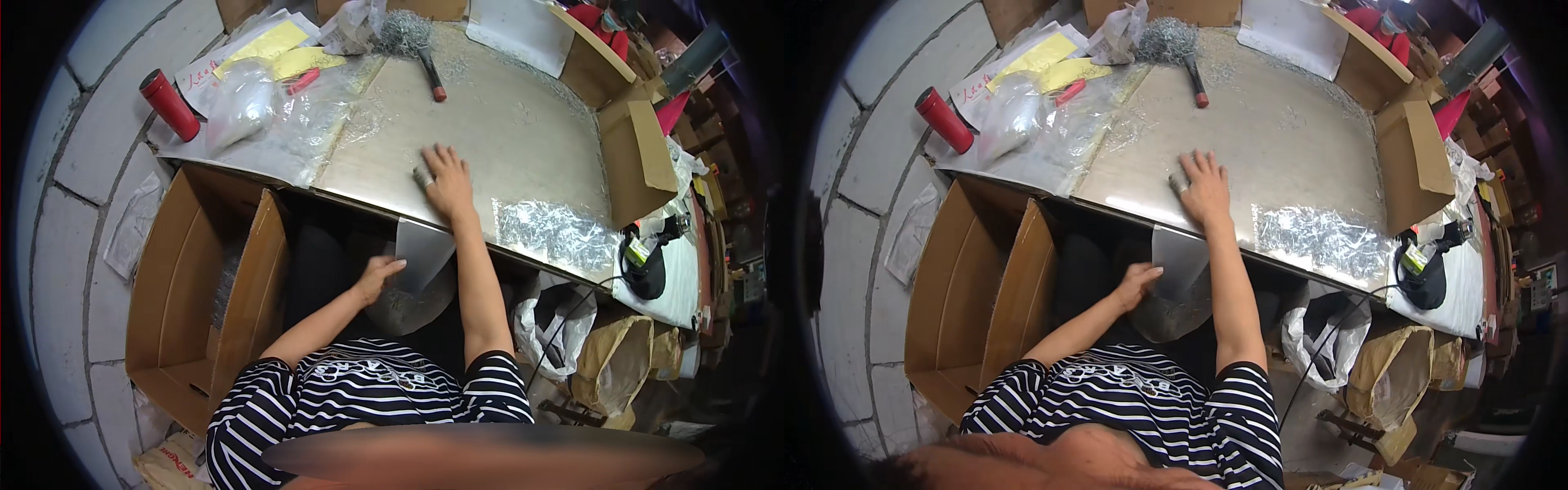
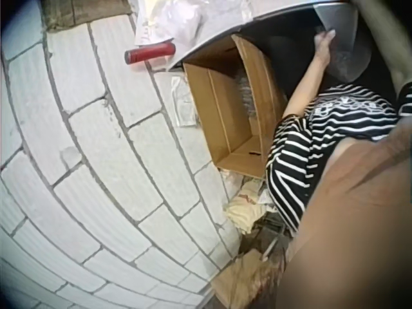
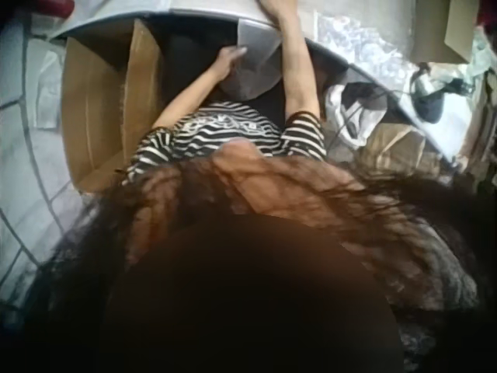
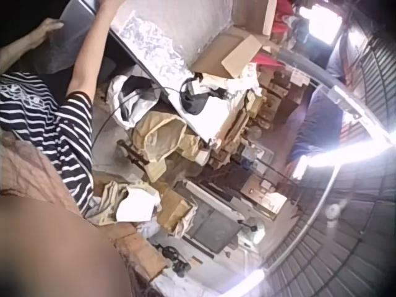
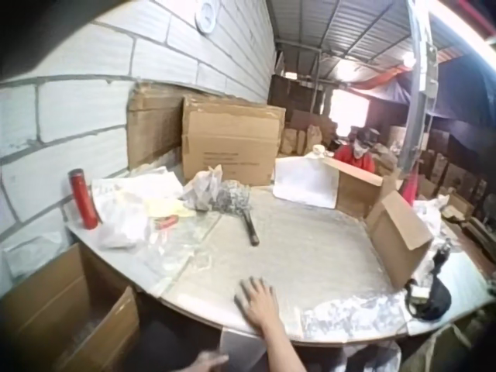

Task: The recorder is placing small metal parts into plastic bags and then organizing them into a shipping box.

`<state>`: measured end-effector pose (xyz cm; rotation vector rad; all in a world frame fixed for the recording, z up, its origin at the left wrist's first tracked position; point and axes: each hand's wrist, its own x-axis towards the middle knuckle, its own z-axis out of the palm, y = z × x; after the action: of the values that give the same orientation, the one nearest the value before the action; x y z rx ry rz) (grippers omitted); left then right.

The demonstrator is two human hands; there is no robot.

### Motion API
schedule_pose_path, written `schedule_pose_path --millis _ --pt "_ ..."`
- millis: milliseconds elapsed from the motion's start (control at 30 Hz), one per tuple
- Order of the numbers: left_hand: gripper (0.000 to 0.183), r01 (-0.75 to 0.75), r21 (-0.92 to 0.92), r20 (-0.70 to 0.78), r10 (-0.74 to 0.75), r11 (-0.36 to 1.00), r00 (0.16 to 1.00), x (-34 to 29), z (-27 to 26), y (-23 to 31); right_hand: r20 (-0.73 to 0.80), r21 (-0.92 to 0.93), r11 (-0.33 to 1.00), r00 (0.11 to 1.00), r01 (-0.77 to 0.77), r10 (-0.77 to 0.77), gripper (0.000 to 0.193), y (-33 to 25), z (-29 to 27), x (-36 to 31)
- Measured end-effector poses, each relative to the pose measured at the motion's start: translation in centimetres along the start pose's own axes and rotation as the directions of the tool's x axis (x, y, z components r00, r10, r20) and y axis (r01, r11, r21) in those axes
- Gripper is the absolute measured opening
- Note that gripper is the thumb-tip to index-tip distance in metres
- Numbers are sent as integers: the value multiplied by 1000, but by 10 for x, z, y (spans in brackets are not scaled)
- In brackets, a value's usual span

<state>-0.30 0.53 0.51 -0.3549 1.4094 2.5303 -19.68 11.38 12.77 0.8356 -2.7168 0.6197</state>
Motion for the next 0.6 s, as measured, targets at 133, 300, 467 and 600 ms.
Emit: schedule_pose_path --millis 133,300,467,600 --pt "48 121 -317 23 -120 941 992 -6 -10 -29 -33 10 999 999 37 -37 43 -21 18 -43" --pt "82 412 -232 266 -350 881 898 -4 -62 -26 -36 317 948 998 -32 46 40 -61 -57 -105" --pt "84 466 -213 267 -407 859 873 1 -37 -36 -112 409 909 984 -82 140 32 -35 -64 -119" --pt "43 328 -233 273 -263 915 925 -18 -12 -21 -148 235 957 967 -170 209 37 -16 -61 -79"
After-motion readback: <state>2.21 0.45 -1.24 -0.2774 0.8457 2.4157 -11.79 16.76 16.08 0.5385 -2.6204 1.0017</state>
